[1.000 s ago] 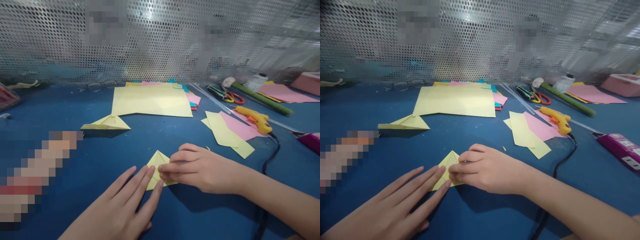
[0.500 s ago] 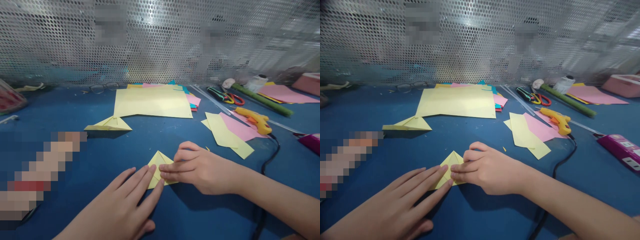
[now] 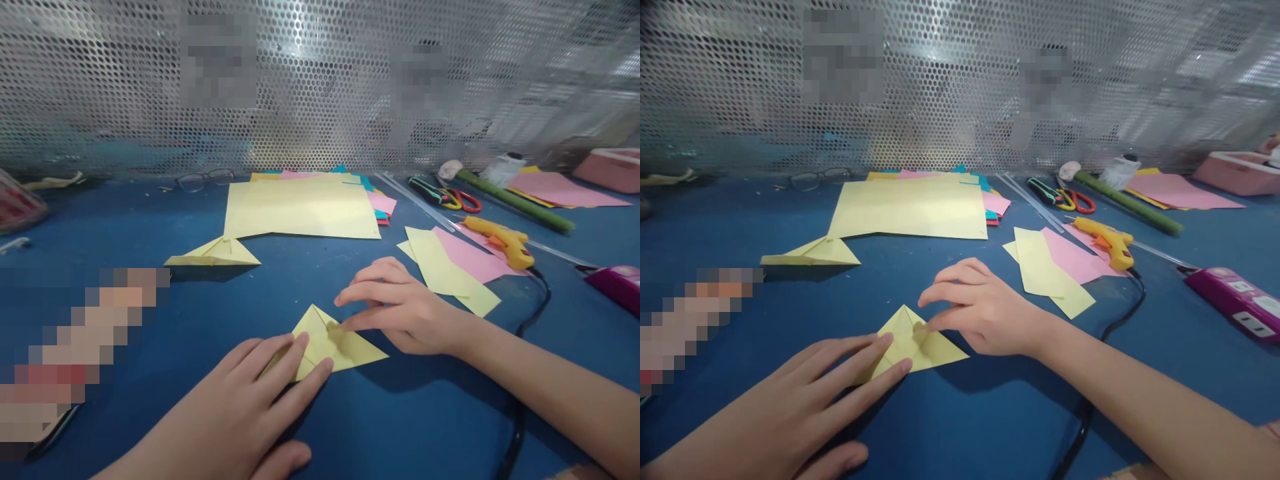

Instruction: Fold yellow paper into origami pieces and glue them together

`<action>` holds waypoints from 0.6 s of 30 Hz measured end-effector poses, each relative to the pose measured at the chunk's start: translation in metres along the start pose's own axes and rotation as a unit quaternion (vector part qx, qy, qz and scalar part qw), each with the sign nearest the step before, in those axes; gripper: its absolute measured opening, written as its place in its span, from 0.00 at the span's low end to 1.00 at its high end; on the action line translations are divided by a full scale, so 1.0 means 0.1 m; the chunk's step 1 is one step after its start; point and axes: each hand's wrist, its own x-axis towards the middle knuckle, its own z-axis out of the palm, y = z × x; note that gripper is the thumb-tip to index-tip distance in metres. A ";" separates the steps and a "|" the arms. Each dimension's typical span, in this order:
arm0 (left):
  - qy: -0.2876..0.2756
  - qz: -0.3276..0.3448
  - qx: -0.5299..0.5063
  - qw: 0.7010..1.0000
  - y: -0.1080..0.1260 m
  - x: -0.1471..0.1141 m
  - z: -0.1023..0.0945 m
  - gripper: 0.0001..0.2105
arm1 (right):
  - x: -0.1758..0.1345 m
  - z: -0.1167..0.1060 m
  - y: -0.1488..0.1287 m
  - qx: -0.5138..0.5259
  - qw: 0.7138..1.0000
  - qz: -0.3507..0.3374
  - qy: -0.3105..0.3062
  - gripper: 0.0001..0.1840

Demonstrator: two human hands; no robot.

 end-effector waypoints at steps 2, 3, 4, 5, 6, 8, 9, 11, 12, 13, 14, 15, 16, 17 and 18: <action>-0.026 0.005 -0.011 1.000 -0.03 0.01 -0.06 0.29 | 0.01 0.01 -0.01 0.007 1.000 -0.004 -0.015 0.22; -0.028 0.006 -0.015 0.999 -0.04 0.02 -0.07 0.30 | 0.01 0.02 -0.01 0.009 1.000 -0.008 -0.022 0.21; -0.031 0.008 -0.018 0.999 -0.05 0.02 -0.07 0.30 | 0.02 0.02 -0.01 0.011 1.000 -0.011 -0.027 0.21; -0.032 0.007 -0.019 0.999 -0.05 0.02 -0.07 0.30 | 0.02 0.02 -0.02 0.013 0.999 -0.015 -0.031 0.20; -0.033 0.006 -0.020 0.999 -0.05 0.01 -0.06 0.30 | 0.02 0.02 -0.02 0.014 0.999 -0.019 -0.035 0.19; -0.033 0.004 -0.022 0.999 -0.05 0.01 -0.05 0.30 | 0.03 0.02 -0.03 0.021 0.999 -0.024 -0.039 0.19; -0.034 0.002 -0.023 0.999 -0.05 0.01 -0.05 0.30 | 0.02 0.02 -0.03 0.026 0.999 -0.023 -0.039 0.19; -0.032 -0.001 -0.022 0.999 -0.04 0.01 -0.04 0.30 | 0.01 0.02 -0.02 0.042 0.998 -0.010 -0.037 0.20; -0.032 -0.002 -0.023 0.999 -0.04 0.01 -0.04 0.30 | 0.00 0.02 -0.01 0.053 0.998 0.002 -0.031 0.22; -0.031 -0.006 -0.021 0.999 -0.04 0.01 -0.04 0.30 | -0.01 0.03 0.01 0.066 0.997 0.017 -0.024 0.24; -0.031 -0.007 -0.021 0.999 -0.03 0.01 -0.04 0.30 | -0.03 0.03 0.03 0.080 0.996 0.035 -0.014 0.26; -0.030 -0.007 -0.020 0.999 -0.03 0.01 -0.04 0.30 | -0.04 0.03 0.06 0.094 0.994 0.052 -0.003 0.27; -0.027 -0.006 -0.020 0.999 -0.03 0.01 -0.04 0.30 | -0.05 0.04 0.08 0.107 0.992 0.068 0.010 0.28; -0.025 -0.001 -0.020 0.999 -0.02 0.01 -0.04 0.31 | -0.06 0.04 0.10 0.119 0.989 0.083 0.020 0.29; -0.022 0.001 -0.019 1.000 -0.02 0.01 -0.05 0.31 | -0.06 0.04 0.12 0.130 0.986 0.095 0.029 0.29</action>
